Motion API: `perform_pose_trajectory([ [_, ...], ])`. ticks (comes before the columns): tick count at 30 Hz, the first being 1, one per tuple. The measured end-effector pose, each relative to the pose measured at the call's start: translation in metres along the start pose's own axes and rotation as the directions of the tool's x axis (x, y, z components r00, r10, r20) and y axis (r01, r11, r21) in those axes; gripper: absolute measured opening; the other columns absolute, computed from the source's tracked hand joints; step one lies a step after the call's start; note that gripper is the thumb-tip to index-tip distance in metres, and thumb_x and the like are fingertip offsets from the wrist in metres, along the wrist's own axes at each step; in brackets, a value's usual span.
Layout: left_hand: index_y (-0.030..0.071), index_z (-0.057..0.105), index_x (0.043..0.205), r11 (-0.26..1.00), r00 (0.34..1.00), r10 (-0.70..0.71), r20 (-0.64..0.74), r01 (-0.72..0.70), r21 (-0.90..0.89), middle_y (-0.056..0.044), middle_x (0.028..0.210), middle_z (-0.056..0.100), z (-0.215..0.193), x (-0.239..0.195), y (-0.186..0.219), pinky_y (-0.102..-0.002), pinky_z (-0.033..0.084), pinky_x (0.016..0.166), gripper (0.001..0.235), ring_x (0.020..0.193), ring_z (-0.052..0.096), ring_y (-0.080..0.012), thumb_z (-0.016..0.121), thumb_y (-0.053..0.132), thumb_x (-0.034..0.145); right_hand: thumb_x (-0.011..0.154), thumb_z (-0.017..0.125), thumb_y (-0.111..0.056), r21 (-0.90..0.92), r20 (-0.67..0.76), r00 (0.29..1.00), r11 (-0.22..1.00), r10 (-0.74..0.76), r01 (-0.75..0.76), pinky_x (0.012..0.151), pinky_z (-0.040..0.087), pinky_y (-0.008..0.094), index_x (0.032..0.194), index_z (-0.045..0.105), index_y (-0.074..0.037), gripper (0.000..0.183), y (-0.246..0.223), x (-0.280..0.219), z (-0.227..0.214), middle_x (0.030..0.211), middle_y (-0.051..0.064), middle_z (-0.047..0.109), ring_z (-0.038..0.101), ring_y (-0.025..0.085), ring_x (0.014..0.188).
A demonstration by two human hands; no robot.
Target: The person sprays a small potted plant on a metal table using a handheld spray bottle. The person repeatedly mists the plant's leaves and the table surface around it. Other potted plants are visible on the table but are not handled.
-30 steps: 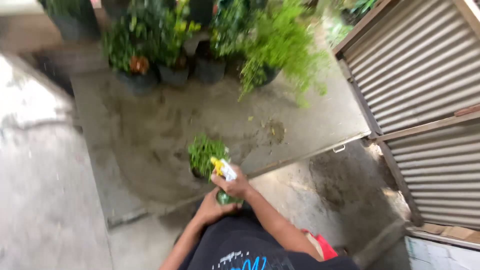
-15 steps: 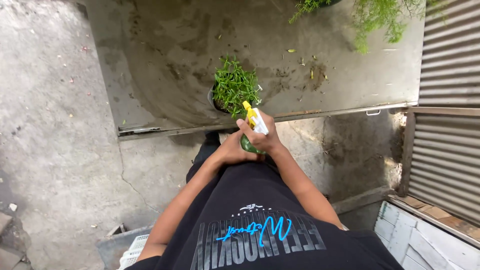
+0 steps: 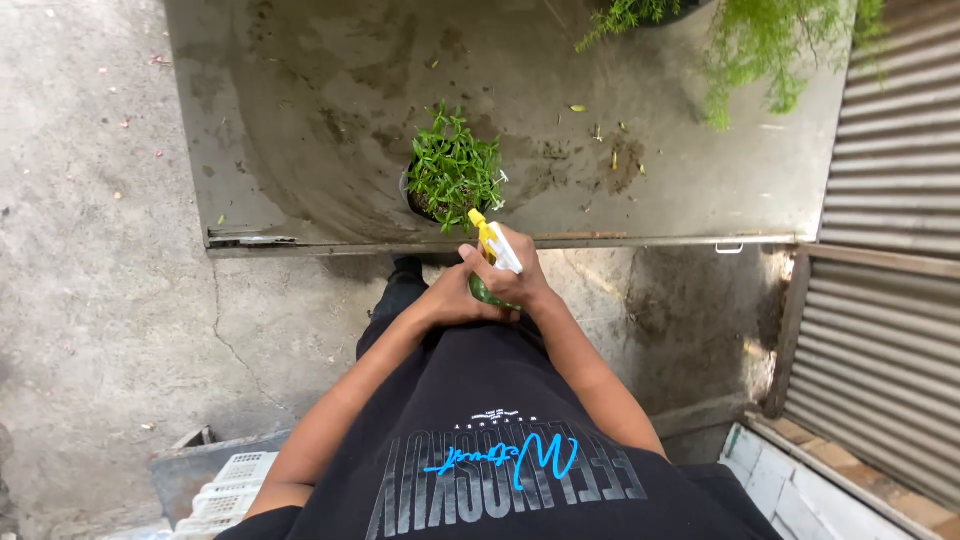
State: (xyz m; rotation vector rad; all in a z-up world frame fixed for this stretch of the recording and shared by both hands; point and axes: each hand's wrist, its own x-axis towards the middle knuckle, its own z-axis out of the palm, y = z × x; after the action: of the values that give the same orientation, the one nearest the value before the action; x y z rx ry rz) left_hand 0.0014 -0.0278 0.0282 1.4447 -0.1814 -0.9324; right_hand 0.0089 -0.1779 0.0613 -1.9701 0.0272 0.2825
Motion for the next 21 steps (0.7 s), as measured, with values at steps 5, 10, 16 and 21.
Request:
perform_pose_trajectory([
  [5,0.005,0.061,0.129,0.998,0.996,0.007,-0.088,-0.001,0.059,-0.01,0.115,0.074,0.01,0.007,-0.01,-0.033,0.054,0.096,0.08,0.108,0.071,-0.0206,0.092,0.033,0.06,0.091,0.078,-0.021,0.024,0.042,0.999,0.999,-0.023,0.022,0.059,0.048,0.029,0.083,0.06,-0.004,0.026,0.006,0.004,-0.01,0.069,0.002,0.06,0.054,0.01,0.063],
  [10,0.004,0.065,0.129,0.995,0.984,-0.06,-0.17,0.072,0.069,-0.011,0.116,0.075,0.016,0.019,-0.027,-0.034,0.054,0.097,0.077,0.108,0.072,-0.0217,0.09,0.035,0.063,0.091,0.078,-0.022,0.076,0.076,0.996,0.996,-0.053,0.047,0.06,0.049,0.029,0.087,0.061,-0.004,0.025,0.009,0.012,-0.017,0.071,0.001,0.061,0.055,0.009,0.065],
  [16,0.003,0.06,0.135,0.991,0.952,0.078,-0.295,-0.042,0.128,-0.014,0.123,0.071,0.026,0.041,-0.06,-0.035,0.052,0.1,0.085,0.113,0.068,-0.0244,0.09,0.03,0.061,0.091,0.075,-0.022,0.101,0.075,0.988,0.987,-0.133,0.125,0.059,0.048,0.029,0.094,0.063,-0.005,0.021,0.014,0.021,-0.029,0.073,-0.001,0.061,0.054,0.008,0.067],
  [21,0.002,0.064,0.13,0.999,0.967,-0.006,-0.255,0.019,0.046,-0.014,0.119,0.075,0.031,0.064,-0.065,-0.034,0.052,0.101,0.079,0.111,0.07,-0.0221,0.089,0.032,0.061,0.09,0.077,-0.02,0.113,0.088,0.99,0.988,-0.114,0.103,0.056,0.046,0.031,0.088,0.062,-0.005,0.021,0.04,0.031,-0.04,0.069,-0.001,0.06,0.052,0.008,0.064],
])
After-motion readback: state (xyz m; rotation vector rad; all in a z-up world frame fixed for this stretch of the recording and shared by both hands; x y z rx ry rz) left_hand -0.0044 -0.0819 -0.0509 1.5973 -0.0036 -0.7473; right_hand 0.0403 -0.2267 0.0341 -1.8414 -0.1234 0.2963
